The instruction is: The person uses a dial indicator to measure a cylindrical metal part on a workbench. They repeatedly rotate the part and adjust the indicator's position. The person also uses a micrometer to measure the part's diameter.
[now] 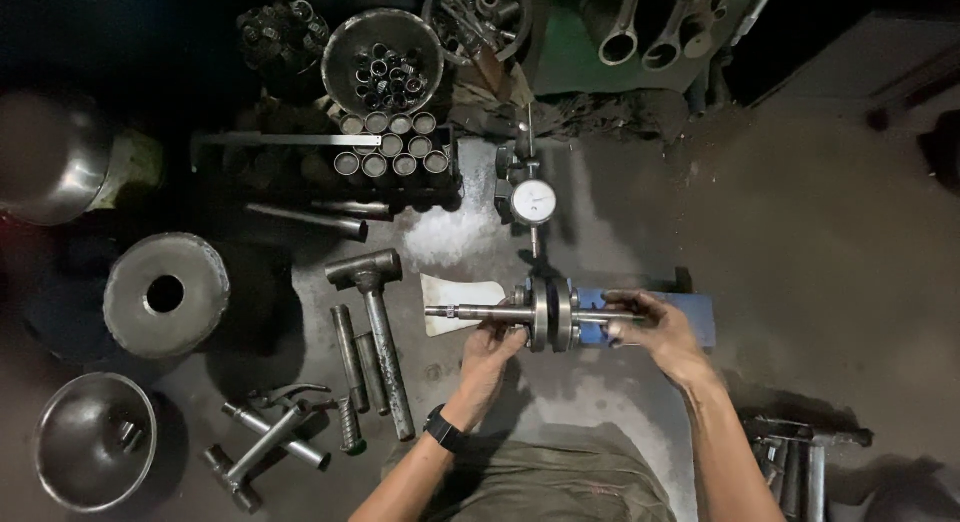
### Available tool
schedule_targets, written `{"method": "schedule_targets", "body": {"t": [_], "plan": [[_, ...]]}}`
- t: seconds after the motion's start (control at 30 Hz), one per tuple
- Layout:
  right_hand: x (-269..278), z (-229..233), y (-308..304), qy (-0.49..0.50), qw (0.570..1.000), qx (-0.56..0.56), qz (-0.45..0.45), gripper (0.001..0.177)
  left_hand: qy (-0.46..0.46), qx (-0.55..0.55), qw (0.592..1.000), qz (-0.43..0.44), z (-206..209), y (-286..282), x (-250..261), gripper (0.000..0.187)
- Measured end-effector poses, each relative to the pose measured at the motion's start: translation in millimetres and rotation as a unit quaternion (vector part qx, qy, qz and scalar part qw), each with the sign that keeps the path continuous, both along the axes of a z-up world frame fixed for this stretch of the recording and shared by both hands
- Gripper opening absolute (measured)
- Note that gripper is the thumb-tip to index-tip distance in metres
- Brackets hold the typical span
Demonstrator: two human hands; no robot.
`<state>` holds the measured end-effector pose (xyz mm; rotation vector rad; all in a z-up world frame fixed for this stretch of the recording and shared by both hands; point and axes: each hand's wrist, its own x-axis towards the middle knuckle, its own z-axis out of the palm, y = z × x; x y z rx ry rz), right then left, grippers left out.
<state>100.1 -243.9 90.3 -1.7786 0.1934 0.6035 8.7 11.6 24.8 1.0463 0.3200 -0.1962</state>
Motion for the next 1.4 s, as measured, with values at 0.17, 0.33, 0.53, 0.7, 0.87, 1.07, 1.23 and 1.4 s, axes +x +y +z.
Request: {"method": "schedule_targets", "body": {"t": [0.17, 0.33, 0.53, 0.7, 0.87, 1.07, 1.23, 1.4], "plan": [[-3.0, -41.9, -17.8, 0.066, 0.997, -0.015, -0.042, 0.04, -0.029, -0.04, 0.999, 0.018, -19.5, -4.6, -1.5, 0.051], [-0.7, -35.1, -13.0, 0.063, 0.997, -0.013, -0.042, 0.039, -0.006, 0.023, 1.0, -0.002, -6.2, -1.0, -2.1, 0.053], [-2.2, -13.4, -7.1, 0.035, 0.996, -0.075, -0.025, 0.034, -0.013, -0.009, 1.0, 0.001, -24.3, -4.4, -4.5, 0.051], [-1.5, -24.6, -12.9, -0.012, 0.999, 0.032, 0.0, 0.044, -0.01, 0.0, 1.0, 0.004, -26.3, -4.3, -3.1, 0.056], [-3.2, -57.7, -26.3, 0.056, 0.998, 0.022, -0.018, 0.042, -0.004, -0.005, 1.0, 0.01, -9.9, -4.7, -1.7, 0.065], [-1.9, -42.5, -19.4, 0.033, 0.999, -0.016, -0.012, 0.038, -0.013, -0.027, 1.0, 0.009, -25.3, -3.0, -6.6, 0.059], [-3.3, -16.1, -7.6, 0.0, 0.999, -0.054, -0.001, 0.036, -0.025, -0.066, 0.997, 0.013, -16.4, -0.4, -6.7, 0.052], [-0.9, -19.4, -5.8, 0.017, 1.0, 0.007, -0.024, 0.042, -0.011, -0.057, 0.998, 0.0, 13.4, 1.5, -2.5, 0.055]]}}
